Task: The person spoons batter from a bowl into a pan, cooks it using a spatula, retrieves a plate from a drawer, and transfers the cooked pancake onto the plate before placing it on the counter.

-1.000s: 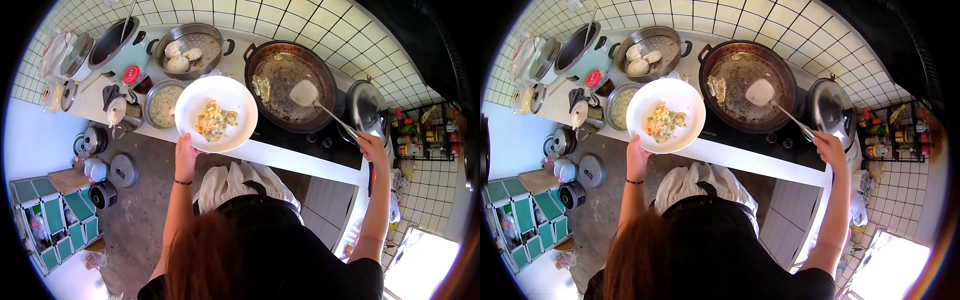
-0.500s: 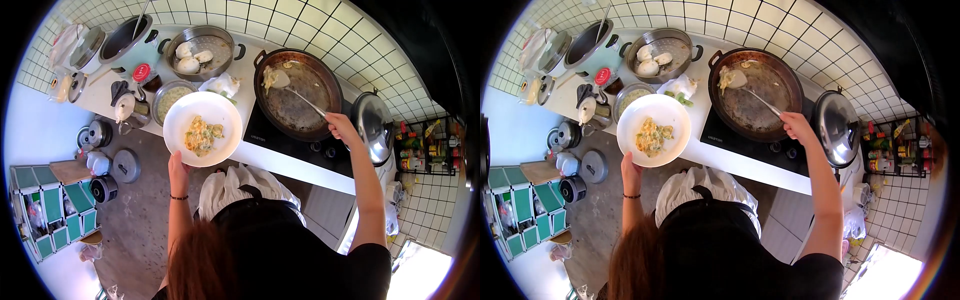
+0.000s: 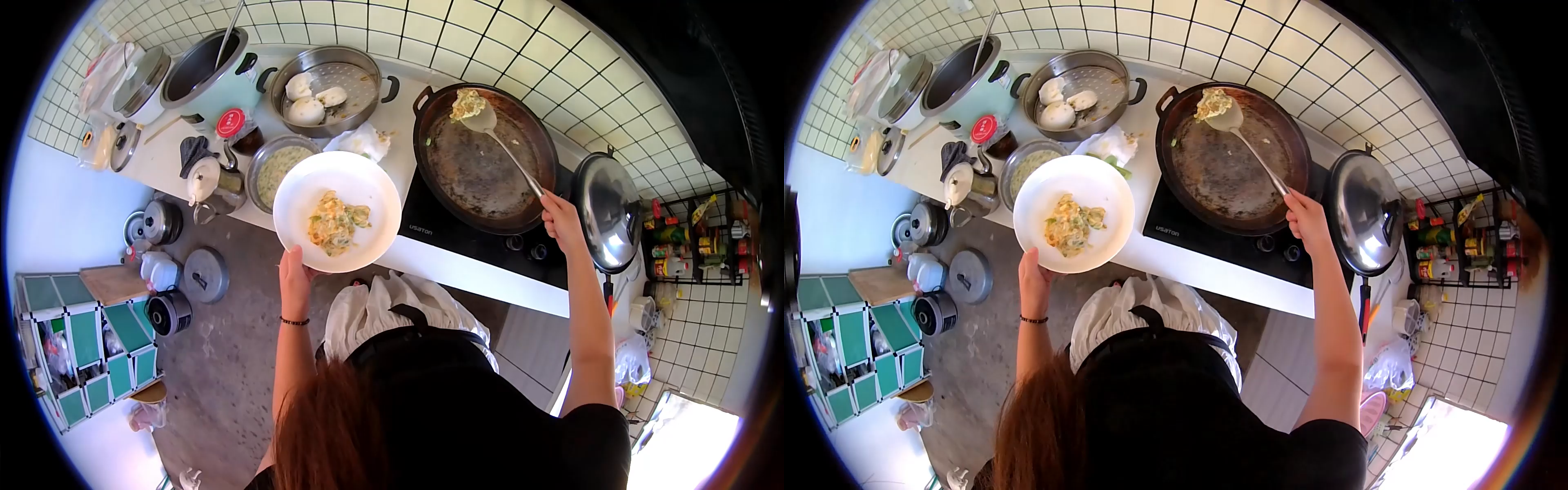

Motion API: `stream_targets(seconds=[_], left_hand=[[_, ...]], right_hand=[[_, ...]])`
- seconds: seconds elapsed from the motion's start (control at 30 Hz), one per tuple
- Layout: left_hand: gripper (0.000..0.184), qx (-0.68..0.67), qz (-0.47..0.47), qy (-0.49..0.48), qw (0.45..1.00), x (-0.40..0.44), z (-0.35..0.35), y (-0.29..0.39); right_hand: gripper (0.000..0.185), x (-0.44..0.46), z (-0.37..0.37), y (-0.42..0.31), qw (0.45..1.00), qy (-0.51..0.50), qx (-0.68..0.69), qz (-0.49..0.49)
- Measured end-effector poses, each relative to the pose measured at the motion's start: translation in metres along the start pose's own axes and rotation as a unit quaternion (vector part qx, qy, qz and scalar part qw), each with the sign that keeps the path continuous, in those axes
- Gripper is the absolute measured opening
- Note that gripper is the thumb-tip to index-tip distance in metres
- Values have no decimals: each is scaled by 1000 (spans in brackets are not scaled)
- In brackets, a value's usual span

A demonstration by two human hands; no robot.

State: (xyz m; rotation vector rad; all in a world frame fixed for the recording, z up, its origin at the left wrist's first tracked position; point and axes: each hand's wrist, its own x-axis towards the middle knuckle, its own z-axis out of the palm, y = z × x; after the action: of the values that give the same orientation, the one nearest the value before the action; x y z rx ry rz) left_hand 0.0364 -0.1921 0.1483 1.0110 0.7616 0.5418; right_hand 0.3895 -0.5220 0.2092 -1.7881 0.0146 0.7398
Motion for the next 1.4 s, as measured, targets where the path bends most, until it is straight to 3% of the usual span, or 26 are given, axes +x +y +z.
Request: stream_targets(seconds=[0.33,0.47,0.53,0.7,0.73,0.83,0.93,1.0,1.1,1.4], left_hand=[[36,-5,-35,-90,995,30,49,-9],[36,-13,-46,-118,992,38,69,-10],[36,-15,-53,-134,989,41,76,-10],[37,-19,-48,-149,988,39,79,-6],[37,-19,-48,-153,987,38,77,-5],[39,-33,-33,-142,989,34,76,-4],[40,-50,-19,-126,991,34,69,-10],[39,-57,-12,-103,993,31,66,-9],[37,-57,-18,-72,996,25,52,-11],[37,-44,19,0,999,8,25,-9]], right_hand=[[38,-89,-31,-31,997,27,-32,-70],[37,-142,-26,-62,972,45,-191,-132],[36,-157,-15,-64,898,68,-335,-275],[38,-201,20,-84,778,96,-526,-330],[39,-203,19,-83,771,99,-534,-332],[37,-195,11,-71,823,134,-439,-335],[39,-179,-12,-62,941,124,-262,-173],[42,-163,-28,-57,986,101,-114,-63],[40,-129,-49,-47,990,126,-69,1],[19,-26,-109,-50,972,112,-176,103]])
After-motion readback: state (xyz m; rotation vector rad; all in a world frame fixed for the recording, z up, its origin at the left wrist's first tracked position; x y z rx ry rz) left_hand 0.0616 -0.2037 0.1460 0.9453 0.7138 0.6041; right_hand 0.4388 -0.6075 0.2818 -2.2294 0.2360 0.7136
